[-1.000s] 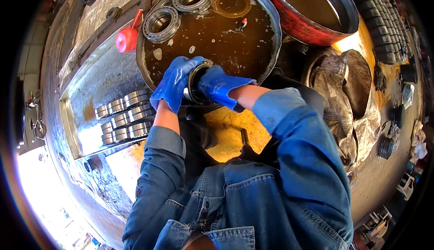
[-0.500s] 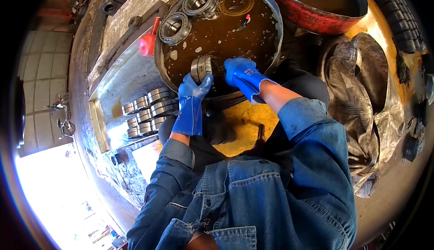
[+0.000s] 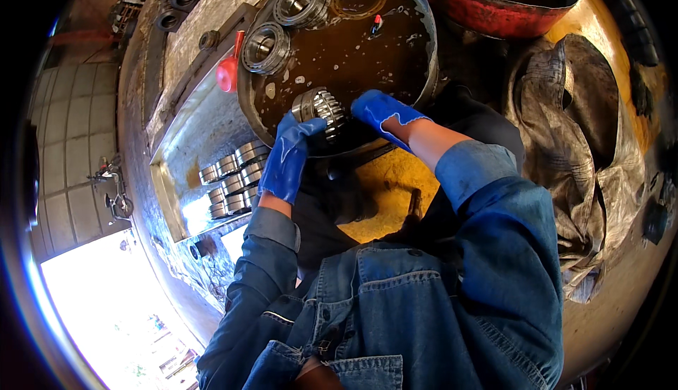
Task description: The person cleans metal bearings by hand in a workshop setting. They dip the bearings into a container of dark liquid, scrub them with a red brush, and wipe them with a yellow cloth. The cleaned bearings are placed on a metal tray next to the work area.
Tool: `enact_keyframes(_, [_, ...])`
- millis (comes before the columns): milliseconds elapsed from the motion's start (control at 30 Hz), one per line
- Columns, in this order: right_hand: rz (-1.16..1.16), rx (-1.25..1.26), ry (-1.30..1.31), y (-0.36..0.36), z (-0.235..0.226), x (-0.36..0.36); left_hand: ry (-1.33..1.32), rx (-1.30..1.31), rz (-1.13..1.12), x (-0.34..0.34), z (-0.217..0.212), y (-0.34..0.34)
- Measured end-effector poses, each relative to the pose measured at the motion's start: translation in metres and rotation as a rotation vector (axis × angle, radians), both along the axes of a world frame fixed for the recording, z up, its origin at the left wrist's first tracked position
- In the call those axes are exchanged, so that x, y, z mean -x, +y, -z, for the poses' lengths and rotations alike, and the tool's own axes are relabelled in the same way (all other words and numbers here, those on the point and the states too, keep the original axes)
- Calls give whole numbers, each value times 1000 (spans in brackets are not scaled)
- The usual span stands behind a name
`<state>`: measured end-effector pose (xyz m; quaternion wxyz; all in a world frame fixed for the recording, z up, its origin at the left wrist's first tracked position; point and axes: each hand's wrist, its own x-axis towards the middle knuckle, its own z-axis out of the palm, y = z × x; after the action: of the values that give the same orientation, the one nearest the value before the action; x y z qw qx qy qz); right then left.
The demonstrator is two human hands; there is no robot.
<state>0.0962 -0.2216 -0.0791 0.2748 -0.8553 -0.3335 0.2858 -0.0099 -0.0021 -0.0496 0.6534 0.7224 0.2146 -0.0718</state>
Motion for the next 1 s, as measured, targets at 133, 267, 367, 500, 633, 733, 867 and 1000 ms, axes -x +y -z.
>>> enact_keyframes(133, [306, -136, 178, 11, 17, 7, -78, 16, 43, -13, -20, -18])
enact_keyframes(267, [415, -351, 551, 32, 10, 17, -101, 82, 5, -9, -22, -14])
enact_keyframes(367, [62, -409, 109, 24, -3, 20, -102, 95, 10, -5, -15, -7])
enact_keyframes(500, [-45, -277, -287, 27, 45, 9, 71, 86, 4, -15, -19, -10])
enact_keyframes(633, [-152, -216, -487, 13, 29, 12, 269, -596, -98, -2, -42, -40])
enact_keyframes(733, [-174, 38, -495, 22, 32, -10, 234, -1059, -171, 12, -46, -74])
enact_keyframes(867, [626, -274, 254, 14, -8, -16, 355, -1069, -123, 15, -40, -68])
enact_keyframes(1000, [891, -703, 578, -9, -34, -34, 395, -962, -30, 7, -54, -47])
